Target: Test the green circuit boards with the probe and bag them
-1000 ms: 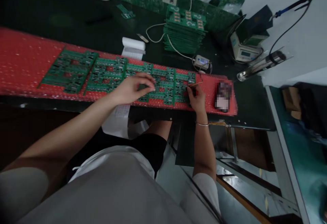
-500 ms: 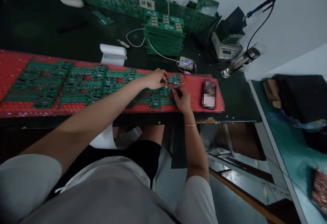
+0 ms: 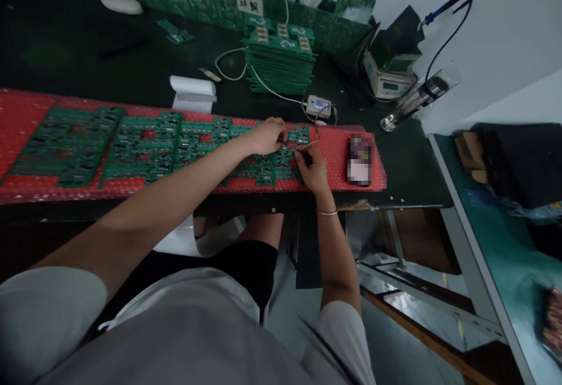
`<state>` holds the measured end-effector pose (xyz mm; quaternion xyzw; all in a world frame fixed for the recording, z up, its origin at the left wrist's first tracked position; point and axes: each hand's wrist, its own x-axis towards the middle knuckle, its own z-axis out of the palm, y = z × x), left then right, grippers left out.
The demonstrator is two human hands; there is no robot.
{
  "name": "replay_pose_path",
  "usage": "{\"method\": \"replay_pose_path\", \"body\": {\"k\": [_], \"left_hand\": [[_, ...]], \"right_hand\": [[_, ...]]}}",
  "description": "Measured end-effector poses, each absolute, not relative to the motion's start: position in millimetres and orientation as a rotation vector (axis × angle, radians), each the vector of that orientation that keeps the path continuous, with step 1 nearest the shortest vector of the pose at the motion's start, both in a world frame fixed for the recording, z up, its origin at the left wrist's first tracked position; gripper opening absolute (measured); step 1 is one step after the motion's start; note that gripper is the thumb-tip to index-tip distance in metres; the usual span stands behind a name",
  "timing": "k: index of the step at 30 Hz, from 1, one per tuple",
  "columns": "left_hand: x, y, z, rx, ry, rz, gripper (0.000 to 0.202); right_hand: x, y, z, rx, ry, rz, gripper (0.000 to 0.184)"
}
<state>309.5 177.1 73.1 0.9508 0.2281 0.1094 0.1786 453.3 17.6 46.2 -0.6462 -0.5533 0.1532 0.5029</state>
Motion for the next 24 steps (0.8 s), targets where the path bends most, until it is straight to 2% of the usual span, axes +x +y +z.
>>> {"method": "replay_pose_path", "body": {"k": [3,11,17,24], "left_hand": [[295,164,78,2.728,0.59,0.367,0.034],[272,128,83,2.881,0.625,0.224,0.036],[237,85,86,2.793,0.681,0.431,0.051],[121,33,83,2.695,0.658,0.631,0.034]], "right_hand": [[453,17,45,-1.562,-1.305,0.392,0.043],[458,39,67,-1.501,-1.241,0.384,0.042],[426,108,82,-1.558,-1.482,0.22,0.051],[408,147,61,-1.761,-1.73,0.092,0.048]]}}
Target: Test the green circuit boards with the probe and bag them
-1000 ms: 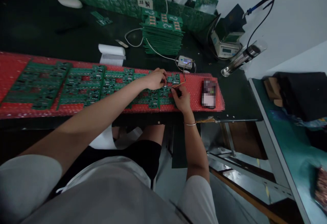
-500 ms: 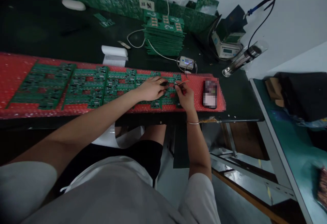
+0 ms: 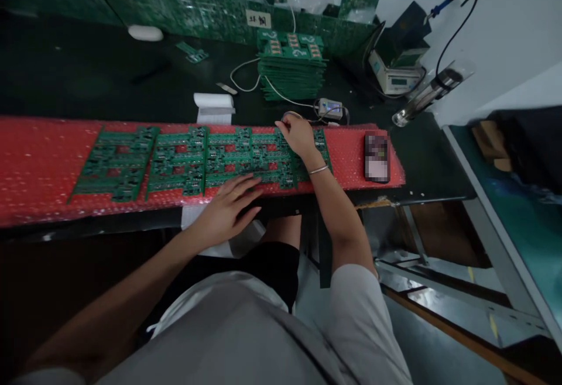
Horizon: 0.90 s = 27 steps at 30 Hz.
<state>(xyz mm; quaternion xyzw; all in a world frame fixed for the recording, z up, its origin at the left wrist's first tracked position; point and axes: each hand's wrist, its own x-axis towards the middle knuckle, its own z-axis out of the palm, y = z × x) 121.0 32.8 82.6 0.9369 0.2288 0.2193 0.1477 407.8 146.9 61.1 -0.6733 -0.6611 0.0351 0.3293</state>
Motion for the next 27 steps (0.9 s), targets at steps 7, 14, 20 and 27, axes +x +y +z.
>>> {"method": "replay_pose_path", "body": {"k": [7,14,20,27], "left_hand": [[45,25,71,2.62,0.803,0.786,0.029],[24,15,59,2.585,0.909,0.921,0.023],[19,9,42,2.529,0.962,0.897,0.01],[13,9,18,2.56,0.992,0.858,0.011]], "right_hand": [[409,150,47,-1.841,-1.779,0.075,0.034],[409,153,44,-1.798,-1.85,0.058,0.037],[414,156,34,-1.738,-1.819,0.052,0.043],[416,155,29,-1.701,-1.783,0.03,0.042]]}}
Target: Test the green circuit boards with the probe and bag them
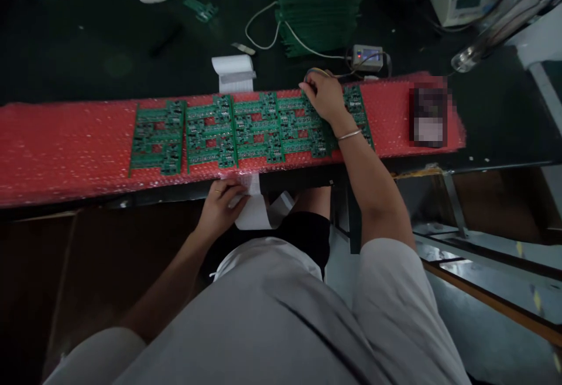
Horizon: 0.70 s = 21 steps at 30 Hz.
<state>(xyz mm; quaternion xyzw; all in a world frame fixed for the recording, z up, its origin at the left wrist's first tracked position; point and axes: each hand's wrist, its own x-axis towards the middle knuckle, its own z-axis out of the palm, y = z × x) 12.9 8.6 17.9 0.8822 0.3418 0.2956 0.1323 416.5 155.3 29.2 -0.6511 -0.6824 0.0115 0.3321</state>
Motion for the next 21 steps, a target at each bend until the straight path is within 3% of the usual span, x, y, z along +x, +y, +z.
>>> {"method": "replay_pose_path", "body": {"k": [12,21], "left_hand": [[9,4,13,2.441,1.039,0.948,0.007],[69,44,100,2.327,0.911,0.808,0.012]], "right_hand": [[410,149,40,-1.752,-1.725,0.109,0.03],[412,153,34,-1.714,-1.772,0.098,0.048]]}}
